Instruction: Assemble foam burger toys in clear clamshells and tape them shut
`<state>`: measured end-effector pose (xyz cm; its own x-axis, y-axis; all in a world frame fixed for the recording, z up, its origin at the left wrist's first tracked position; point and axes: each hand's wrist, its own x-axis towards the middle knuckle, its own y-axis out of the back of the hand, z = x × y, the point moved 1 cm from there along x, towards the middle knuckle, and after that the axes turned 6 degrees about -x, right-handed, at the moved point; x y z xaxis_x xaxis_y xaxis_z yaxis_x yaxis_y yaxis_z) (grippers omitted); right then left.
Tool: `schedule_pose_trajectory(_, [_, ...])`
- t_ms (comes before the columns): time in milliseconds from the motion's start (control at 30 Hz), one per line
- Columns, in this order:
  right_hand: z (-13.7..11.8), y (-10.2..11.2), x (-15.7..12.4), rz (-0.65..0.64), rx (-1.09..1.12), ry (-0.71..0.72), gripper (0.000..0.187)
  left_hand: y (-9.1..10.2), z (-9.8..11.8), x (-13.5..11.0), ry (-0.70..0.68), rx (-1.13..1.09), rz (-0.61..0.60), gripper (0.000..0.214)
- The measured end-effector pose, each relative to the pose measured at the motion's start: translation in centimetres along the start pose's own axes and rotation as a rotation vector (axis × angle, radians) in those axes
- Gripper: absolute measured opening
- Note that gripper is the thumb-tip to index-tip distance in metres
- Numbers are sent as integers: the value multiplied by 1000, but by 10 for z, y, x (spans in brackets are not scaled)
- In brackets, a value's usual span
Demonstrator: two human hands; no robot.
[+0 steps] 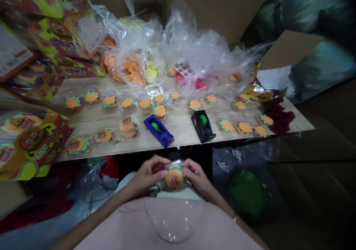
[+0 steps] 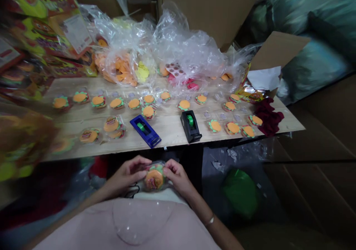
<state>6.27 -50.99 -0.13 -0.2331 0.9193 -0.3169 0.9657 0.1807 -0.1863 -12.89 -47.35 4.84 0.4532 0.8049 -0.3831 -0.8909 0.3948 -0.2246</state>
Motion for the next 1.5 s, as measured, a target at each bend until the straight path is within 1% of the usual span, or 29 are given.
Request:
schedule_pose_trajectory(67, [5, 5, -4, 24, 59, -9, 29, -6, -12, -9, 25, -116, 40, 38])
schedule_pose_trajectory(167, [0, 7, -1, -14, 69, 20, 24, -9, -18, -12, 52, -154, 102, 33])
schedule_pose_trajectory(233, [-6, 4, 2, -31, 82, 34, 23, -5, -14, -9, 26, -141, 148, 31])
schedule_pose_trajectory(333, [-12, -6, 4, -44, 113, 37, 23, 7, -2, -3, -19, -99, 194, 31])
schedule_pose_trajectory(400, [-14, -12, 3, -123, 74, 22, 25, 13, 6, 1, 4, -50, 155, 30])
schedule_pose_trajectory(467, [-16, -16, 1, -208, -22, 11, 27, 15, 9, 2, 59, 8, 67, 28])
schedule_pose_trajectory(500, [-17, -17, -1, -225, -70, 11, 28, 14, 9, 2, 74, 32, 34, 28])
schedule_pose_trajectory(533, [-18, -18, -3, -224, -109, 12, 28, 12, 7, 0, 75, 50, 22, 28])
schedule_pose_trajectory(633, [-19, -18, -10, -192, -190, 27, 28, 7, -3, -8, 45, 33, 51, 28])
schedule_pose_trajectory(733, [-18, -21, -13, -133, -262, 85, 25, 3, -15, -16, 39, -106, 69, 28])
schedule_pose_trajectory(800, [-17, -22, -13, -97, -282, 112, 24, 1, -19, -18, 41, -204, 107, 27])
schedule_pose_trajectory(867, [-17, -21, -13, -86, -258, 117, 24, -1, -19, -17, 42, -251, 151, 26])
schedule_pose_trajectory(900, [-17, -20, -13, -101, -229, 109, 24, -2, -18, -16, 43, -260, 163, 26])
schedule_pose_trajectory(1033, [-15, -14, -16, -219, -99, 24, 30, -6, -15, -12, 59, -267, 179, 24])
schedule_pose_trajectory(1167, [-16, -12, -19, -189, -72, 24, 32, -6, -18, -9, 68, -291, 199, 23])
schedule_pose_trajectory(1267, [-17, -12, -21, -251, -27, -14, 33, -6, -22, -7, 69, -294, 195, 24])
schedule_pose_trajectory(1333, [-15, -11, -20, -271, -21, -22, 33, -6, -24, -6, 71, -326, 214, 25])
schedule_pose_trajectory(1500, [-1, -9, -8, -170, -53, 26, 29, -5, -26, 0, 102, -391, 263, 25])
